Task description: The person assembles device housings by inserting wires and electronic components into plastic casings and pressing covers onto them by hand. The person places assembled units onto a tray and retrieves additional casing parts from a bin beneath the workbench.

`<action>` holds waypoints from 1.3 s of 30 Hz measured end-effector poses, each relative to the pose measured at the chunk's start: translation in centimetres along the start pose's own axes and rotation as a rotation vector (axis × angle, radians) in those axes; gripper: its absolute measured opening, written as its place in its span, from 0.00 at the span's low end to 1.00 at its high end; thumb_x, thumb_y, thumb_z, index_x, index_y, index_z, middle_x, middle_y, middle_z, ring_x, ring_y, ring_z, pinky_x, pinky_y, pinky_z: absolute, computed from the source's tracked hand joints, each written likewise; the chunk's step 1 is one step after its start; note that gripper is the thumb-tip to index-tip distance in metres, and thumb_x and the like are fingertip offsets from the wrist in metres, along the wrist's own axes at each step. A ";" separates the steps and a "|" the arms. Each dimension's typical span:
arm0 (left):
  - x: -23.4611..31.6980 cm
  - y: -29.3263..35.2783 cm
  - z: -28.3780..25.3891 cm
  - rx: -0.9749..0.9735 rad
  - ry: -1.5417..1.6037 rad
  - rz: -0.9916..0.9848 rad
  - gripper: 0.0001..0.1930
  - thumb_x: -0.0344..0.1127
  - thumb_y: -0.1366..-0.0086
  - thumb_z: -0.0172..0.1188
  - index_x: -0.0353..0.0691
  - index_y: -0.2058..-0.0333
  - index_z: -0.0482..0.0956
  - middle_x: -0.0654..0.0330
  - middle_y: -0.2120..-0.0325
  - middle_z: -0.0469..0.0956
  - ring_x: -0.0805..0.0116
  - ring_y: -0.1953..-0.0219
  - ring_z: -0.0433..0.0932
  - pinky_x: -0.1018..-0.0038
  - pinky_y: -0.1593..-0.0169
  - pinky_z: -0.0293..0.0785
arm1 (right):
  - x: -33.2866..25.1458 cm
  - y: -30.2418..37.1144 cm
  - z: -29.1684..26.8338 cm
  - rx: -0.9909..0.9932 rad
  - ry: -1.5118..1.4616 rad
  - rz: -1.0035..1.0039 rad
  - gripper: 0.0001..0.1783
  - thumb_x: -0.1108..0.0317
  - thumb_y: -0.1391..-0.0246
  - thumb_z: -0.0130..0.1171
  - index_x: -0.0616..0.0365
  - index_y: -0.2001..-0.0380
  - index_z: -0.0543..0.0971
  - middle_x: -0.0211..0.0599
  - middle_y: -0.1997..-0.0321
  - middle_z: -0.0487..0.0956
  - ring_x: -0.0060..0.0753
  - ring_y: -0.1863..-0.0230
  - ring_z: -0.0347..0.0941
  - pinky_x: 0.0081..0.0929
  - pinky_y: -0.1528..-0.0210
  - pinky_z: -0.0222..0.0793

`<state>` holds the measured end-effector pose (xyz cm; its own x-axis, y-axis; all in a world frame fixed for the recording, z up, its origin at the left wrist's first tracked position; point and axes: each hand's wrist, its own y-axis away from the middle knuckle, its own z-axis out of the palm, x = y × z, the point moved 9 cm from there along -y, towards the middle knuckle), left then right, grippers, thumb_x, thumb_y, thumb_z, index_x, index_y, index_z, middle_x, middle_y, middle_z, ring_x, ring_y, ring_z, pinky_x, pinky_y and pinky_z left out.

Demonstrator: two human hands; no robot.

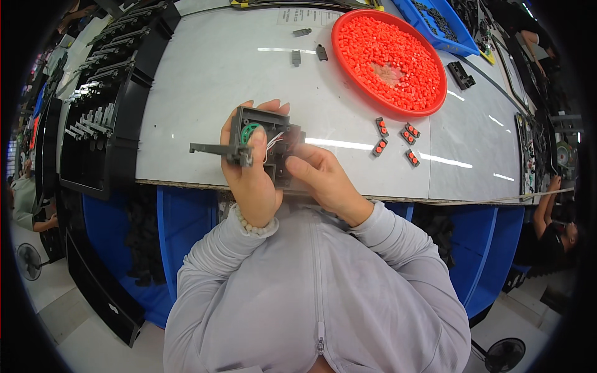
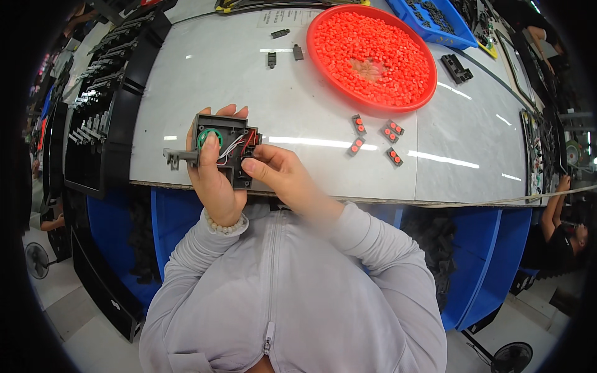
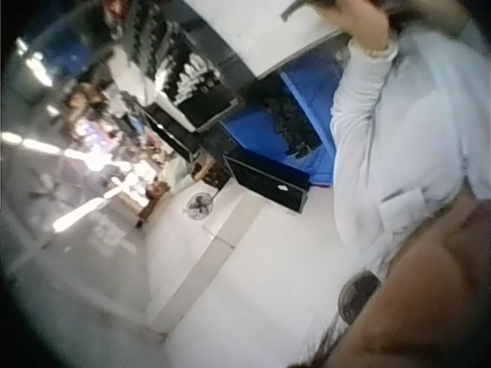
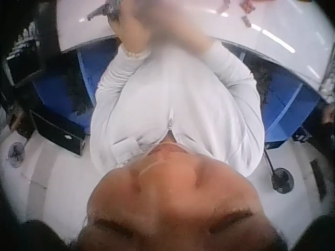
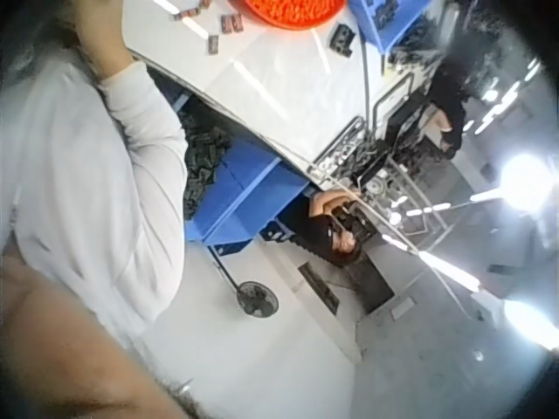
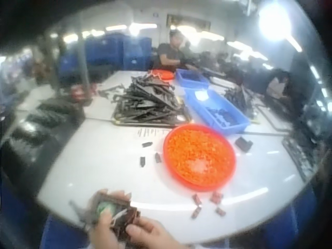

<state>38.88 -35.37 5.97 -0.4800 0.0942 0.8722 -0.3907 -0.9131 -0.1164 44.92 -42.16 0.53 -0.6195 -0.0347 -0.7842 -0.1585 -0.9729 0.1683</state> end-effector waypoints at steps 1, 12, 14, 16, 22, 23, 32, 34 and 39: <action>0.1 -0.1 0.0 0.007 0.001 0.002 0.21 0.35 0.36 0.44 0.32 0.47 0.57 0.42 0.53 0.67 0.51 0.49 0.69 0.65 0.55 0.76 | -0.1 -0.1 -0.1 -0.004 0.003 0.006 0.20 0.62 0.43 0.53 0.66 0.54 0.70 0.32 0.56 0.74 0.20 0.54 0.67 0.22 0.50 0.63; 0.0 -0.3 0.1 -0.097 0.118 0.026 0.21 0.32 0.37 0.50 0.32 0.48 0.57 0.45 0.55 0.70 0.61 0.54 0.72 0.66 0.57 0.77 | 0.6 0.4 0.3 -0.041 -0.112 0.112 0.20 0.63 0.43 0.52 0.65 0.52 0.68 0.35 0.54 0.73 0.22 0.54 0.70 0.22 0.51 0.66; 0.2 -0.3 0.2 -0.091 0.095 0.036 0.20 0.31 0.37 0.49 0.32 0.49 0.57 0.45 0.55 0.70 0.62 0.55 0.72 0.66 0.57 0.77 | 0.5 0.3 0.5 -0.030 -0.089 0.042 0.20 0.63 0.43 0.52 0.66 0.51 0.68 0.35 0.54 0.73 0.22 0.53 0.69 0.22 0.50 0.65; 0.4 -0.2 0.2 -0.086 0.073 0.047 0.19 0.30 0.37 0.49 0.32 0.49 0.57 0.45 0.55 0.70 0.62 0.56 0.73 0.66 0.57 0.77 | 0.3 0.2 0.7 -0.021 -0.065 -0.029 0.21 0.63 0.42 0.51 0.66 0.50 0.67 0.35 0.53 0.73 0.22 0.53 0.69 0.22 0.49 0.64; 0.4 -0.4 -0.9 -0.041 0.055 0.073 0.19 0.30 0.37 0.49 0.32 0.49 0.58 0.46 0.57 0.71 0.63 0.56 0.74 0.68 0.57 0.77 | 0.4 -0.3 0.8 -0.069 -0.065 0.047 0.22 0.62 0.42 0.51 0.66 0.50 0.67 0.35 0.53 0.73 0.21 0.53 0.67 0.22 0.48 0.62; 0.0 -0.4 -0.9 -0.039 0.112 0.026 0.19 0.30 0.37 0.49 0.32 0.48 0.58 0.46 0.57 0.71 0.62 0.55 0.73 0.67 0.57 0.77 | 0.2 -0.2 0.4 -0.046 0.009 0.074 0.22 0.64 0.43 0.52 0.67 0.50 0.67 0.35 0.54 0.73 0.22 0.54 0.68 0.23 0.49 0.62; -0.4 -0.6 -1.3 -0.075 0.187 -0.017 0.21 0.30 0.37 0.50 0.32 0.47 0.59 0.46 0.55 0.71 0.62 0.52 0.72 0.70 0.51 0.72 | -7.3 2.5 1.5 0.142 1.122 -0.730 0.26 0.84 0.57 0.53 0.61 0.51 0.70 0.44 0.55 0.70 0.38 0.56 0.68 0.30 0.54 0.65; -0.5 -0.6 -1.2 -0.088 0.171 -0.012 0.20 0.30 0.37 0.50 0.32 0.47 0.59 0.46 0.55 0.71 0.63 0.52 0.72 0.71 0.50 0.71 | -7.5 2.7 2.7 0.107 1.314 -0.820 0.29 0.86 0.66 0.53 0.55 0.55 0.73 0.45 0.56 0.68 0.45 0.57 0.67 0.33 0.56 0.65; -0.4 -0.2 -0.7 -0.138 0.079 0.025 0.20 0.30 0.37 0.50 0.32 0.48 0.58 0.48 0.56 0.71 0.66 0.54 0.72 0.73 0.51 0.71 | -7.9 1.7 3.5 0.078 1.460 -0.790 0.25 0.84 0.69 0.52 0.55 0.60 0.75 0.44 0.57 0.68 0.44 0.58 0.66 0.37 0.58 0.64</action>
<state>38.56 -34.98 5.31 -0.5492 0.1086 0.8286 -0.4799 -0.8528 -0.2062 46.92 -42.70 9.10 0.8140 0.2143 -0.5398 -0.1257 -0.8424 -0.5240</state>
